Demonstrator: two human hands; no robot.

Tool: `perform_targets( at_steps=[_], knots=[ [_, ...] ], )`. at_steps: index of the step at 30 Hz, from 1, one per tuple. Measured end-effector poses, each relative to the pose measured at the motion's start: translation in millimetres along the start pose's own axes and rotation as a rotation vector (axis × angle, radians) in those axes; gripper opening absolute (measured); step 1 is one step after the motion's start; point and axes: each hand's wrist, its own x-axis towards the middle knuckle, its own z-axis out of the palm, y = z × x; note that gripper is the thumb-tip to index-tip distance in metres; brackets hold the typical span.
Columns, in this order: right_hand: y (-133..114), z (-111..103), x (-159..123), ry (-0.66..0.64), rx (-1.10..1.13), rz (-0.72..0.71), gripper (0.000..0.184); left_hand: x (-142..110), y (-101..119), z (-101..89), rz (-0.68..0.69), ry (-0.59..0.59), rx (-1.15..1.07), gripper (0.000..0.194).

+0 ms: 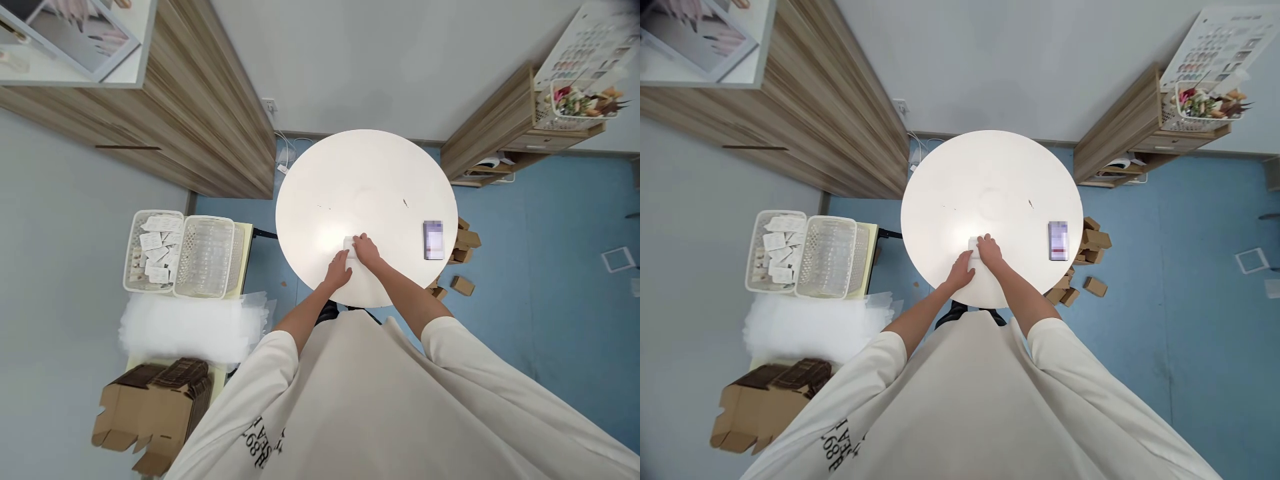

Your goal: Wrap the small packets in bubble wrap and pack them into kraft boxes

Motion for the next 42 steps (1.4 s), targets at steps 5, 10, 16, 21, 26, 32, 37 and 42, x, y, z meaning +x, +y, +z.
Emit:
perform_targets(
  at_steps=[5,10,16,21,26,32,37,42],
  knots=[
    [5.5,12.7,-2.0,0.147,0.165,0.152,0.033,3.9,-3.3,1.5,-0.01,-0.066,0.137,0.069],
    [14.2,29.2,-20.4,0.204,0.341,0.289,0.039,6.4,-1.9,-1.7,-0.016,-0.103,0.21,0.068],
    [18.3,41.5,-29.5,0.211,0.483,0.314,0.035,3.7,10.5,-2.3,-0.067,-0.158,0.264,0.073],
    [17.2,40.5,-22.6,0.221,0.482,0.304,0.028,-2.3,15.1,-2.5,-0.044,-0.093,0.36,0.071],
    [8.9,38.7,-18.4,0.244,0.475,0.305,0.023,-3.6,2.5,-14.5,0.092,-0.073,0.434,0.069],
    [-29.8,49.9,-3.2,0.224,0.595,0.262,0.022,0.8,-23.8,-44.7,0.041,-0.064,0.414,0.07],
    [-78.5,56.6,29.9,0.215,0.61,0.227,0.023,6.8,-56.1,-83.9,0.05,-0.008,0.423,0.071],
    [-126.5,55.5,63.0,0.213,0.544,0.093,0.031,15.8,-91.3,-123.9,0.058,0.047,0.413,0.075]
  ],
)
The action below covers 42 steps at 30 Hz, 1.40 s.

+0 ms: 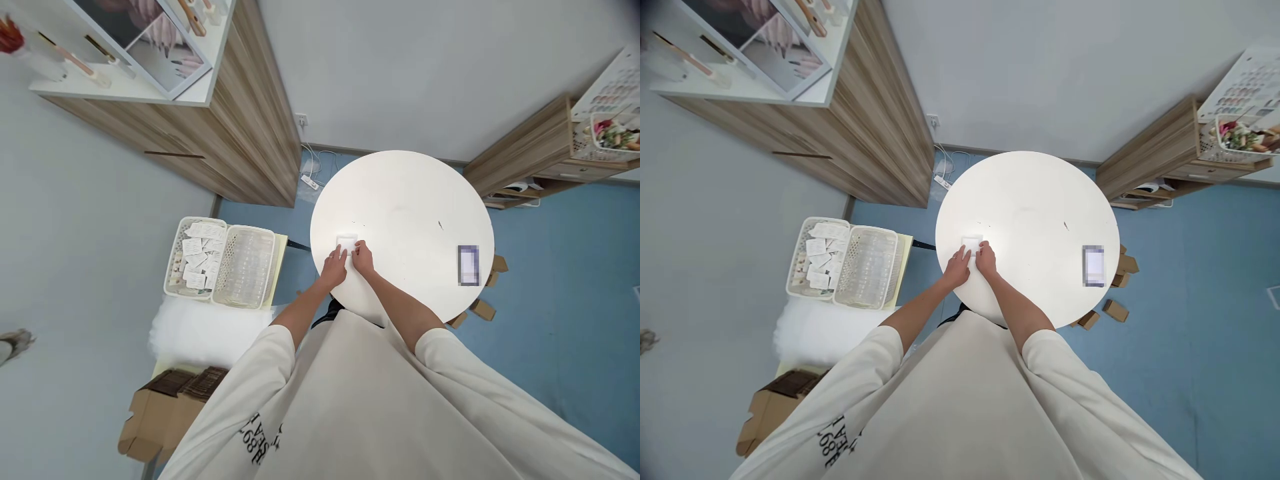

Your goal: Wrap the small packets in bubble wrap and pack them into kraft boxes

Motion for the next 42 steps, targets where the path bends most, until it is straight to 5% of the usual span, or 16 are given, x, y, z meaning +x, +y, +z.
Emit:
perform_targets(
  at_steps=[4,8,13,22,30,42],
  knots=[
    [-23.7,15.8,4.7,-0.064,-0.113,-0.184,0.044,6.6,-29.9,-12.5,-0.022,0.028,0.011,0.077],
    [-32.4,18.5,-2.4,-0.122,-0.286,-0.2,0.058,10.2,-43.1,-15.8,0.0,-0.014,0.029,0.079],
    [-34.7,11.1,-10.2,-0.198,-0.495,-0.2,0.072,9.8,-37.7,-17.7,-0.029,-0.028,0.024,0.085],
    [-20.3,-12.8,-39.6,-0.22,-0.582,-0.239,0.067,-13.4,-16.8,-16.5,0.009,0.059,0.039,0.085],
    [8.5,-35.6,-87.0,-0.175,-0.623,-0.336,0.058,-64.9,17.4,7.3,-0.068,0.15,0.065,0.079],
    [73.7,-51.6,-211.8,-0.148,-0.641,-0.488,0.05,-189.1,92.3,77.2,-0.167,0.227,0.019,0.068]
  ],
)
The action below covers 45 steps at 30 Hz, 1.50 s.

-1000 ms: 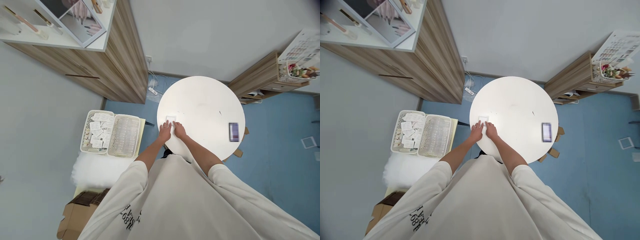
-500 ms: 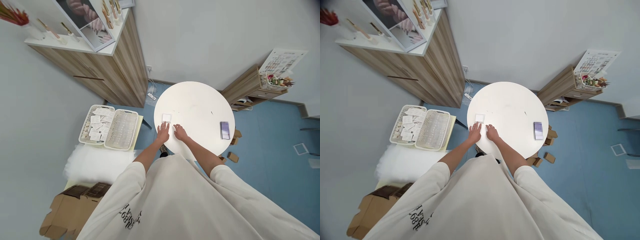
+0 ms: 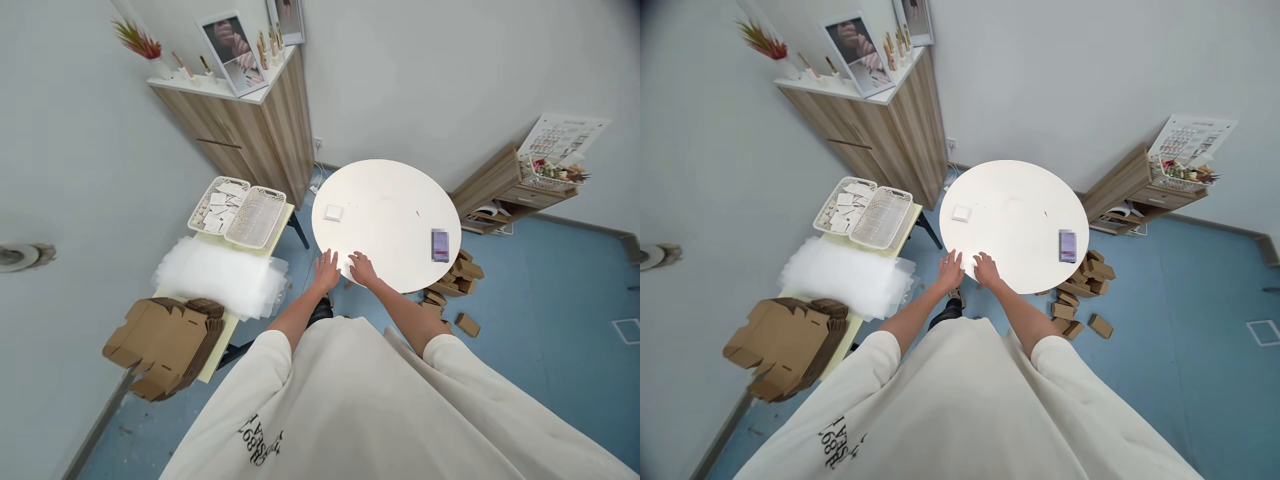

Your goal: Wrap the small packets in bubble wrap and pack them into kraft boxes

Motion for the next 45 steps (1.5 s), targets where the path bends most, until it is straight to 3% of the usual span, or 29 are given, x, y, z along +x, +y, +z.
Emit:
perform_targets(
  at_steps=[7,13,18,26,32,38,45],
  knots=[
    [-31.1,5.6,-40.8,-0.003,-0.008,-0.071,0.048,-64.8,-9.2,-5.6,-0.063,0.048,0.004,0.067],
    [-89.9,21.7,-40.8,-0.032,-0.026,-0.19,0.048,-120.0,-49.4,-21.0,-0.17,0.118,-0.011,0.069],
    [-170.6,52.4,-34.3,-0.091,-0.079,-0.346,0.048,-180.0,-109.2,-31.4,-0.269,0.204,-0.045,0.065],
    [-333.4,119.9,-43.0,-0.171,-0.112,-0.594,0.047,-301.8,-232.0,-48.8,-0.471,0.391,-0.086,0.048],
    [-425.4,164.4,-54.0,-0.185,-0.123,-0.745,0.047,-376.5,-318.1,-44.9,-0.648,0.334,-0.082,0.05],
    [-467.8,183.2,-50.9,-0.193,-0.239,-0.884,0.046,-414.0,-356.1,-33.5,-0.76,0.194,-0.146,0.058],
    [-488.4,194.5,-28.2,-0.249,-0.415,-0.979,0.045,-418.4,-370.6,-27.5,-0.794,0.205,-0.258,0.059]
  ],
)
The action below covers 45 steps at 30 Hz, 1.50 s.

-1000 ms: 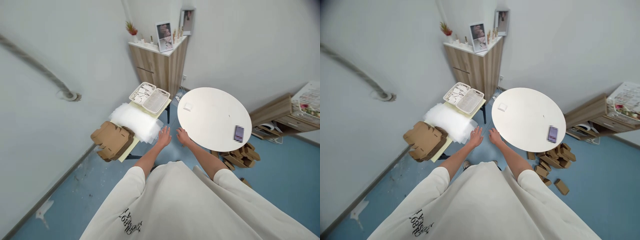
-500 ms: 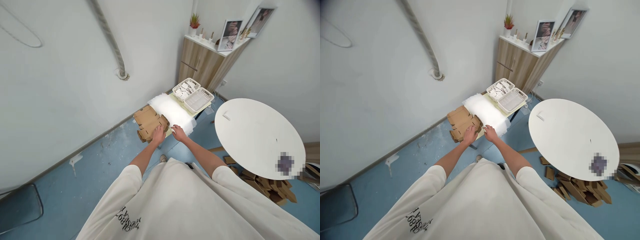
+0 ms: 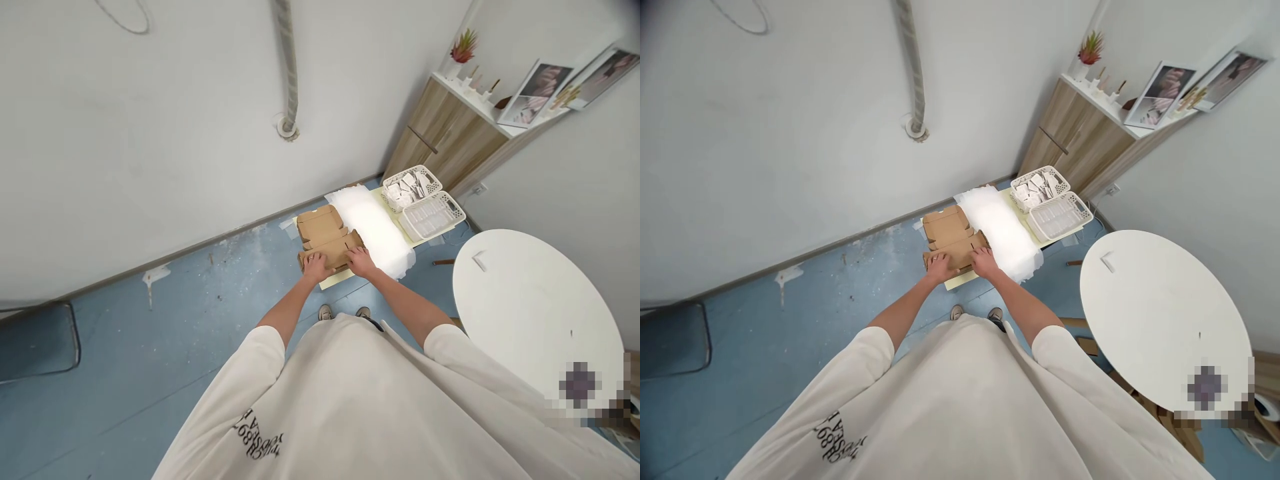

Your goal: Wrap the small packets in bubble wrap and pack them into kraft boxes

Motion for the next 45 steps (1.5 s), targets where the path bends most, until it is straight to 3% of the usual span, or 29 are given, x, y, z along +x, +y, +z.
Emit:
perform_targets(
  at_steps=[8,22,35,45],
  knots=[
    [11.4,-2.9,18.4,-0.068,-0.131,-0.064,0.036,4.4,-5.8,-3.1,-0.003,0.003,-0.051,0.04],
    [6.0,-17.6,21.8,-0.13,-0.112,-0.093,0.044,1.6,-7.6,-4.4,0.036,-0.014,-0.021,0.047],
    [0.8,-9.7,22.6,-0.136,-0.123,-0.014,0.046,-1.4,-8.5,-5.6,0.073,-0.044,0.021,0.048],
    [-3.9,-12.9,18.3,-0.105,-0.209,-0.061,0.039,-20.8,2.3,-11.5,0.152,0.024,0.104,0.042]
  ],
)
